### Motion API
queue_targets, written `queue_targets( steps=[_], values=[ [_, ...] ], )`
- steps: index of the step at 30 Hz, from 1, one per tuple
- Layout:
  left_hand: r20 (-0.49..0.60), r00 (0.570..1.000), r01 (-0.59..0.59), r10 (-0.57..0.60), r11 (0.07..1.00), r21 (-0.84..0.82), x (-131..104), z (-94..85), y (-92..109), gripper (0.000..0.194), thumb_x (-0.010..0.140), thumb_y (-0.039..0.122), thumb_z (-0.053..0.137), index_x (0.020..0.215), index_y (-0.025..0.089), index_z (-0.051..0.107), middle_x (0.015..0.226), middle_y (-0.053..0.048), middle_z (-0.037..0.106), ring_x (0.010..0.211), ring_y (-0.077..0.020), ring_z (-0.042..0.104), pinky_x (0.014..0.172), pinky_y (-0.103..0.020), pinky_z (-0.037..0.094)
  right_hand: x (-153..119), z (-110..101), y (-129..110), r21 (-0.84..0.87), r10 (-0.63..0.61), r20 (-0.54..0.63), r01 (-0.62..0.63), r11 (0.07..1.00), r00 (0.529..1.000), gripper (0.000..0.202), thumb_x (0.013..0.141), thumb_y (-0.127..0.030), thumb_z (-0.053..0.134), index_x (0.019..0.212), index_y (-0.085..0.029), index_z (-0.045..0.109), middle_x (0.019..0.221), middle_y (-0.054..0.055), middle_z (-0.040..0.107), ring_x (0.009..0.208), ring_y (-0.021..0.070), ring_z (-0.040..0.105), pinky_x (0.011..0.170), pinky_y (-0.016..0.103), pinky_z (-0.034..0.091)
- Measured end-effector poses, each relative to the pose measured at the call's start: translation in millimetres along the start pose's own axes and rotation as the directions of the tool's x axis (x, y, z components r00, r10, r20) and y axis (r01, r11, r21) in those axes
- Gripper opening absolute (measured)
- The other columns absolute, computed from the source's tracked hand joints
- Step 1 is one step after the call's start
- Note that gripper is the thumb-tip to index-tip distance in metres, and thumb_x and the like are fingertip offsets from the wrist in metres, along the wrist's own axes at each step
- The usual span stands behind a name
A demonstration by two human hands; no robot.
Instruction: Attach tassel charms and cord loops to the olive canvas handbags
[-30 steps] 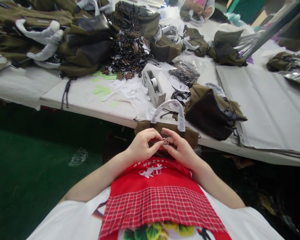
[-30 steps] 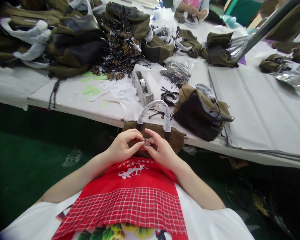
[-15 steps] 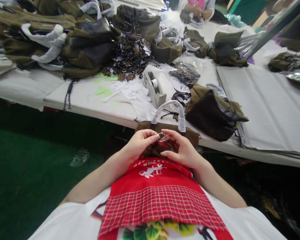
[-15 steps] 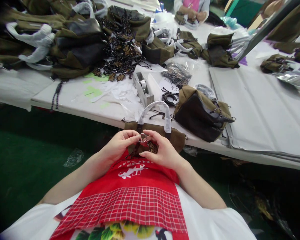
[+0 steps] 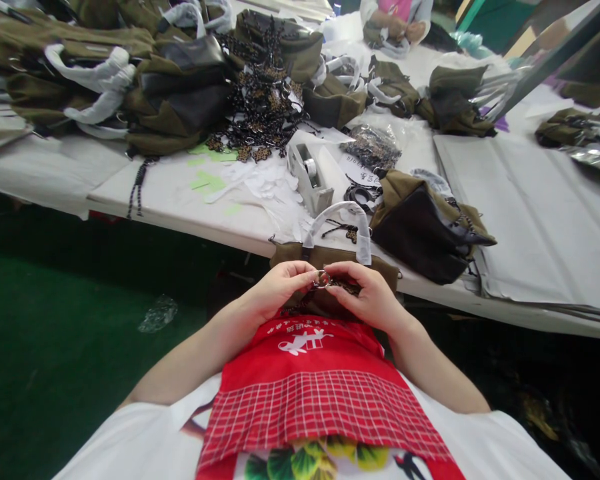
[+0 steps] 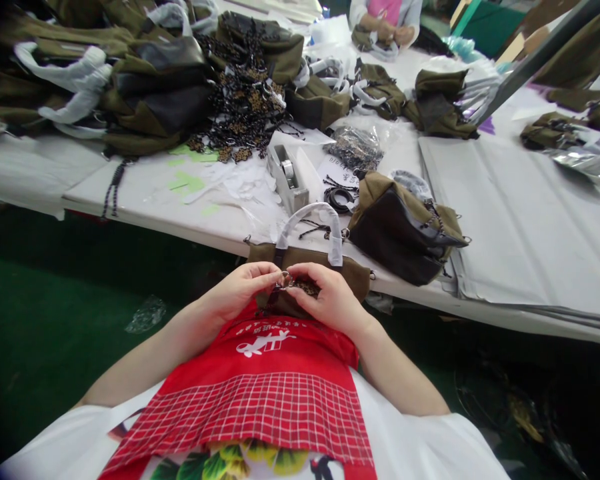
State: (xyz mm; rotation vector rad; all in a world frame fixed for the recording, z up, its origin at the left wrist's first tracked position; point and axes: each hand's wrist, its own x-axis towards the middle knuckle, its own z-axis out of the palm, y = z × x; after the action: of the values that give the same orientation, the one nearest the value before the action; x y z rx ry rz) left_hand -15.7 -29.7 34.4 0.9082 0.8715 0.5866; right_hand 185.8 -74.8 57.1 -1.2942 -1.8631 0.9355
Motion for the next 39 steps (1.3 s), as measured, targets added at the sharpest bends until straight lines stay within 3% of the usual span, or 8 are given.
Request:
queue_targets(
  steps=[7, 12, 15, 21, 27, 32, 35, 39],
  values=[
    [-0.168, 0.979, -0.125, 0.114, 0.991, -0.054, 2, 1.9, -3, 0.029, 0.07, 0.042, 0.08, 0.074, 0.014, 0.071, 0.072, -0.001, 0.068, 0.064, -0.0101, 0.057, 0.065, -0.022, 0.044, -2, 5, 5, 0.033, 0.074, -0.066, -0.072, 0.997, 0.995, 0.016, 0.088, -0.025, 0.064, 0.103, -0.024, 0.068, 0.097, 0.004, 0.075, 0.086, 0.0196, 0.071, 0.078, 0.032, 0.058],
    [-0.301, 0.947, -0.194, 0.115, 0.95, -0.246, 5, 9.9, -3, 0.028, 0.064, 0.038, 0.085, 0.075, 0.015, 0.073, 0.074, 0.0, 0.07, 0.063, -0.008, 0.059, 0.065, -0.02, 0.047, -2, 10, -4, -0.097, -0.115, -0.148, 0.102, 0.99, 0.982, 0.006, 0.088, -0.02, 0.062, 0.089, -0.023, 0.068, 0.091, 0.004, 0.074, 0.084, 0.0187, 0.07, 0.078, 0.031, 0.056],
    [-0.283, 0.954, -0.191, 0.098, 0.928, -0.322, 5, 13.7, -2, 0.03, 0.061, 0.037, 0.087, 0.075, 0.015, 0.074, 0.074, -0.001, 0.071, 0.065, -0.0085, 0.061, 0.065, -0.02, 0.049, -1, 11, -9, -0.127, -0.163, -0.167, 0.143, 0.982, 0.972, 0.009, 0.089, -0.022, 0.061, 0.081, -0.022, 0.067, 0.084, 0.004, 0.073, 0.078, 0.0177, 0.068, 0.073, 0.03, 0.055],
    [-0.219, 0.969, -0.176, 0.112, 0.938, -0.298, 5, 17.1, -4, 0.025, 0.066, 0.036, 0.084, 0.078, 0.015, 0.075, 0.08, -0.002, 0.073, 0.068, -0.0091, 0.062, 0.067, -0.02, 0.049, 8, 11, -5, -0.047, 0.028, -0.296, -0.044, 0.998, 0.955, 0.01, 0.086, -0.029, 0.066, 0.093, -0.023, 0.07, 0.082, 0.003, 0.07, 0.071, 0.0175, 0.063, 0.066, 0.031, 0.052],
    [-0.188, 0.943, -0.264, 0.275, 0.961, 0.078, 5, 15.9, -5, 0.026, 0.079, 0.04, 0.073, 0.083, 0.015, 0.075, 0.083, -0.006, 0.074, 0.076, -0.017, 0.065, 0.074, -0.028, 0.052, 11, 12, 0, 0.162, 0.121, -0.242, -0.083, 0.983, 0.963, 0.013, 0.084, -0.035, 0.069, 0.081, -0.022, 0.073, 0.078, 0.003, 0.069, 0.072, 0.0185, 0.062, 0.068, 0.032, 0.051],
    [0.022, 0.843, -0.474, 0.538, 0.722, 0.504, -1, 20.2, 1, 0.031, 0.086, 0.027, 0.061, 0.114, 0.017, 0.069, 0.117, -0.011, 0.07, 0.109, -0.0245, 0.063, 0.1, -0.036, 0.046, 11, 15, 1, 0.288, 0.202, -0.252, -0.126, 0.949, 0.946, 0.013, 0.084, -0.034, 0.07, 0.083, -0.022, 0.075, 0.078, 0.002, 0.07, 0.071, 0.0176, 0.063, 0.067, 0.03, 0.05],
    [0.148, 0.846, -0.502, 0.512, 0.674, 0.542, -2, 24.6, 3, 0.032, 0.088, 0.023, 0.054, 0.117, 0.016, 0.065, 0.119, -0.012, 0.068, 0.11, -0.0249, 0.062, 0.1, -0.036, 0.046, 11, 15, 1, 0.259, 0.188, -0.267, -0.118, 0.959, 0.945, 0.011, 0.083, -0.032, 0.072, 0.081, -0.022, 0.076, 0.075, 0.003, 0.069, 0.069, 0.0174, 0.063, 0.066, 0.03, 0.049],
    [0.196, 0.908, -0.418, 0.37, 0.76, 0.498, 0, 22.2, 8, 0.032, 0.096, 0.03, 0.04, 0.099, 0.014, 0.067, 0.079, -0.006, 0.067, 0.071, -0.0174, 0.061, 0.07, -0.029, 0.05, 8, 6, 5, 0.23, 0.186, -0.292, -0.12, 0.966, 0.938, 0.015, 0.086, -0.035, 0.068, 0.086, -0.021, 0.074, 0.078, 0.003, 0.07, 0.071, 0.0177, 0.064, 0.068, 0.031, 0.051]
  ],
)
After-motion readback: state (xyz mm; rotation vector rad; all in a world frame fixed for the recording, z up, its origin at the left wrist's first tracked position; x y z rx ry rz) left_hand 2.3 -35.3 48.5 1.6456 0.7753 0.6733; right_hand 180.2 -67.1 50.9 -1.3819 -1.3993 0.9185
